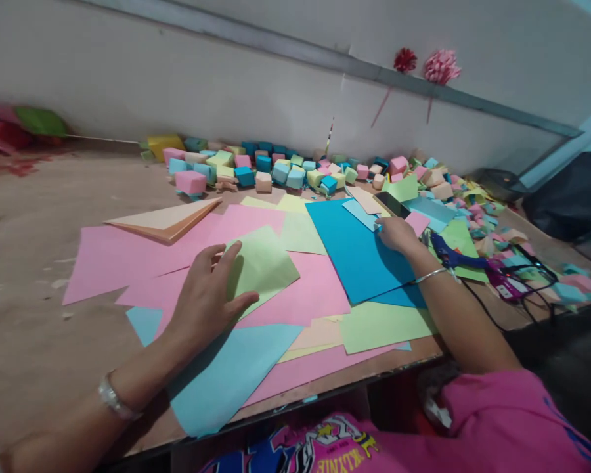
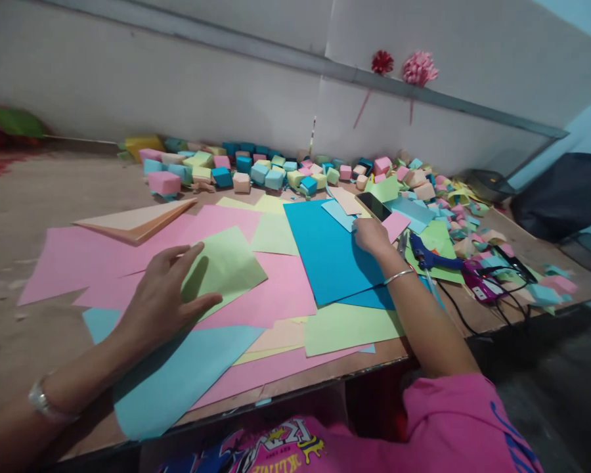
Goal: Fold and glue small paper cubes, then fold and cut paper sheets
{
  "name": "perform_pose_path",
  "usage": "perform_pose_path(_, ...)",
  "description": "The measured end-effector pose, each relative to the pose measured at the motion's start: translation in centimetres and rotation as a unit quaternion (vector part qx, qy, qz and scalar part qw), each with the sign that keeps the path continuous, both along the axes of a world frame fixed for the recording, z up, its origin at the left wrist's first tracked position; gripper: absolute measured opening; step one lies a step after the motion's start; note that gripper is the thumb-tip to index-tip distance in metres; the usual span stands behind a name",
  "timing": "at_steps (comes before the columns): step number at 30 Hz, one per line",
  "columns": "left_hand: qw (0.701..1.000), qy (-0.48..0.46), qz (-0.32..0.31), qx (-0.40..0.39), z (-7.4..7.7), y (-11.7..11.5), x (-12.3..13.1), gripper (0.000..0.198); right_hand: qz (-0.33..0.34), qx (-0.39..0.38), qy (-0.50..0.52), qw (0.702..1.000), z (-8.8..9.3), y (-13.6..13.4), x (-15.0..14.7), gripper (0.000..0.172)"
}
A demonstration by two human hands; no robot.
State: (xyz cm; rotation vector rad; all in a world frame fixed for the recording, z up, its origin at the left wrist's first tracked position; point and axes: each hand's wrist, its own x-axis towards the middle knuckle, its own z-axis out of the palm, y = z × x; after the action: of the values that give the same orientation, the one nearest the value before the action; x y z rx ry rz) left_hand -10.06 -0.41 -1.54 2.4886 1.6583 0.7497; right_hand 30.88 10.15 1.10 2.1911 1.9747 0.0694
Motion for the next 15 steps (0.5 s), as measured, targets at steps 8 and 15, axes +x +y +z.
perform_pose_path(8,0.997,-0.063,-0.012,0.046,-0.3,0.3,-0.1,0.046,-0.060,0.000,-0.016,0.998,1.1,0.1,0.6,0.035)
perform_pose_path(15,0.996,-0.086,-0.009,0.036,0.0,0.2,-0.2,0.021,-0.083,0.021,-0.065,0.994,5.2,-2.6,1.8,0.028)
